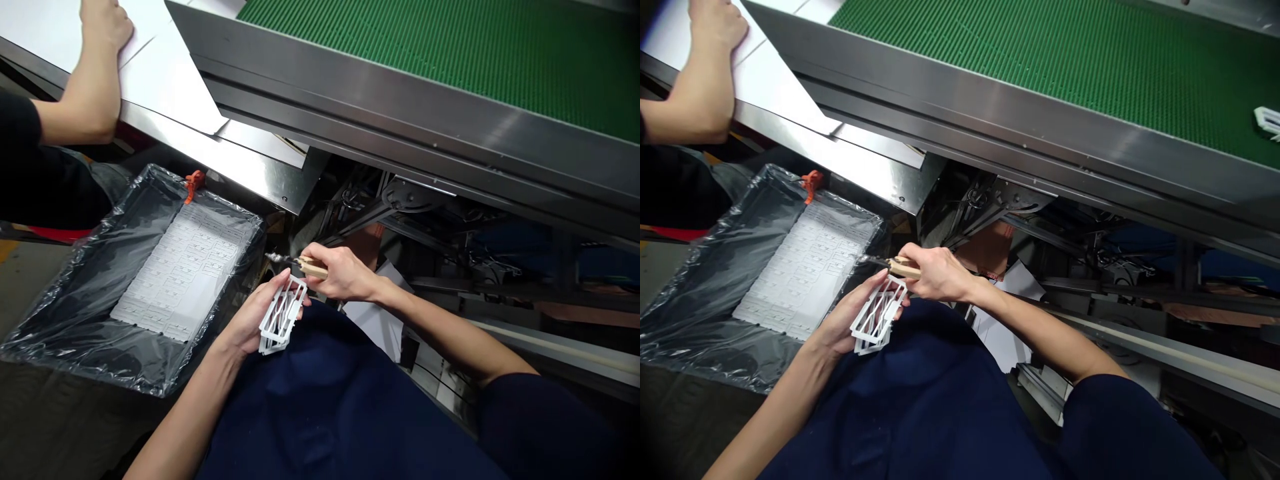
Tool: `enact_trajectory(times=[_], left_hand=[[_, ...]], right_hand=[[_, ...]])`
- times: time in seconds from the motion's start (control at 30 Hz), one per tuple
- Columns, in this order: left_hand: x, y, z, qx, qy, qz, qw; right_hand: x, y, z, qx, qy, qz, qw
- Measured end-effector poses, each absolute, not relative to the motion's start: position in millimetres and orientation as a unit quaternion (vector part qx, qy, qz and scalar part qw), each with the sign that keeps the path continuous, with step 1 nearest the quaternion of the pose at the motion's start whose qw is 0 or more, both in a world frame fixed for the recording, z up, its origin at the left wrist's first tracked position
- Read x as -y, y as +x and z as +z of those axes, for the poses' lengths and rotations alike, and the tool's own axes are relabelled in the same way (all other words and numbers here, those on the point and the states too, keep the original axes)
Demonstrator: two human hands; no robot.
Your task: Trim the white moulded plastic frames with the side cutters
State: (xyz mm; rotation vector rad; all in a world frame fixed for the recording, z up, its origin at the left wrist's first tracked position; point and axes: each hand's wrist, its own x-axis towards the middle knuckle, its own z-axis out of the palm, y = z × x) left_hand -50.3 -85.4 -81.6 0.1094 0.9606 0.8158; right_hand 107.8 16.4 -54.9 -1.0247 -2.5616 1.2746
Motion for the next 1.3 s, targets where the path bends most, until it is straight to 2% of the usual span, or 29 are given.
enact_trajectory(times=[0.17,0.33,0.6,0.8,1.0,1.3], left_hand=[[82.6,-54.8,-81.3,-0.406,0.005,0.394,0.824],[77.9,-58.5,-86.6,-0.371,-0.006,0.467,0.802],[69.8,-61.6,-87.4,-0.365,-0.012,0.521,0.771],[65.5,-60.5,-88.4,-0.365,-0.01,0.532,0.764],[63.4,-59.9,-88.2,-0.374,-0.011,0.537,0.756],[56.0,-42.8,-88.9,-0.46,0.062,0.545,0.698]], right_hand=[[-20.7,130.8,-64.8,0.802,-0.442,0.399,0.048],[-7.1,148.0,-81.2,0.751,-0.547,0.358,0.092],[30.9,142.2,-81.8,0.645,-0.6,0.444,0.164],[39.4,138.5,-79.6,0.601,-0.592,0.505,0.181],[44.0,132.6,-72.8,0.604,-0.576,0.516,0.192],[51.7,111.0,-73.0,0.591,-0.551,0.567,0.161]])
